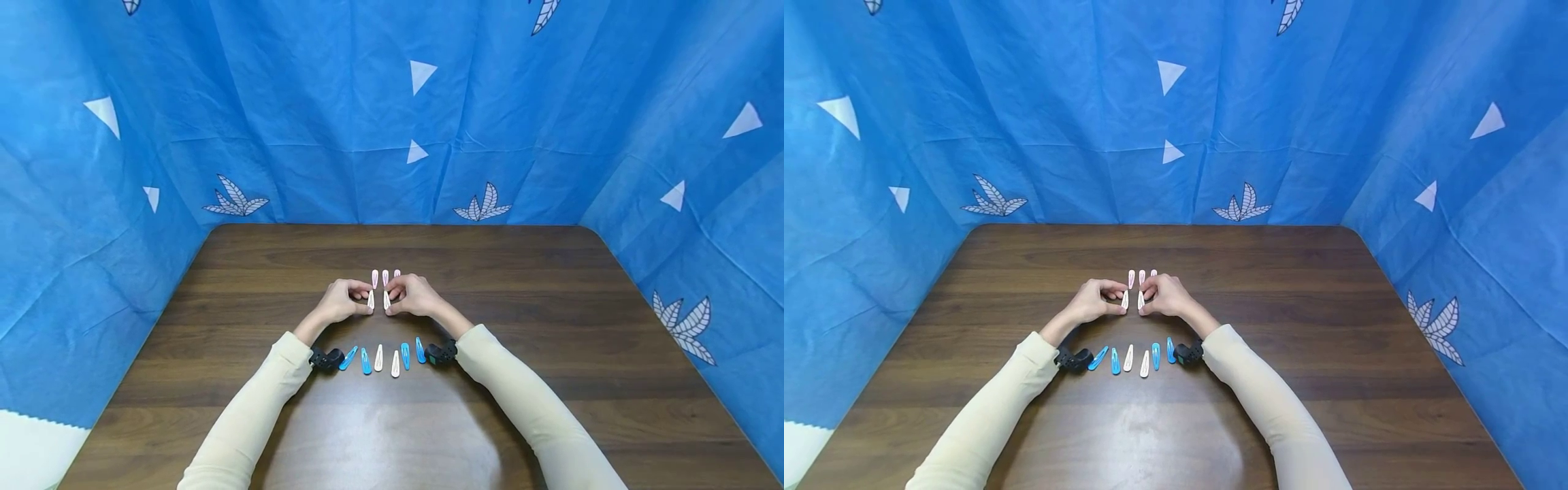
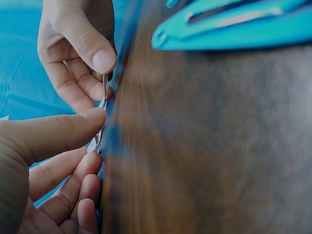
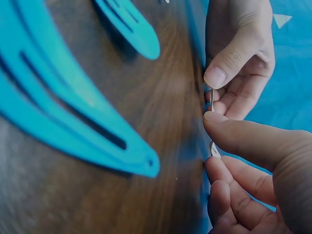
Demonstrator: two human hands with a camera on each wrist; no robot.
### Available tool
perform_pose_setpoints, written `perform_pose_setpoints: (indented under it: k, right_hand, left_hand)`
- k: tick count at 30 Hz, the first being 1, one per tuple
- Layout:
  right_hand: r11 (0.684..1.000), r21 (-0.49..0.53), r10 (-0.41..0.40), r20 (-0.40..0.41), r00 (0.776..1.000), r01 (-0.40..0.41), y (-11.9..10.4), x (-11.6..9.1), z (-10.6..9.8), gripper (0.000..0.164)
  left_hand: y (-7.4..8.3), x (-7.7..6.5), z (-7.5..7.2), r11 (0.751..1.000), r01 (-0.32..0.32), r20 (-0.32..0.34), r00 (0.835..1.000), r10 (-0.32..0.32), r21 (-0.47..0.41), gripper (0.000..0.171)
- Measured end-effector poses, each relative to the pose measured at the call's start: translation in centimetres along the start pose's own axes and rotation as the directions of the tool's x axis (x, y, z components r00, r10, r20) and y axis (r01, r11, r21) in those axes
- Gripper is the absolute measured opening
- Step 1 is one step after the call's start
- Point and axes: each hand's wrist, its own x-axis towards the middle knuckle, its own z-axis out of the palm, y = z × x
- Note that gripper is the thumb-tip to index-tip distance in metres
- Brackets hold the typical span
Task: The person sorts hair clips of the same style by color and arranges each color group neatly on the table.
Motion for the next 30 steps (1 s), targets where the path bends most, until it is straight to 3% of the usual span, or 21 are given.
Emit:
perform_pose_setpoints:
  k: [21, 30]
  right_hand:
    - [1.000, -0.015, 0.019, -0.007, 1.000, -0.019, 0.18, 0.10, 0.38, 0.039]
    - [1.000, -0.018, 0.006, -0.008, 1.000, -0.006, 0.24, 0.14, 0.35, 0.042]
  left_hand:
    - [0.01, 0.35, 0.23, 0.992, -0.037, 0.034, 0.999, 0.033, 0.123, 0.047]
    - [-0.05, 0.37, 0.32, 0.990, -0.042, 0.035, 0.999, 0.038, 0.133, 0.048]
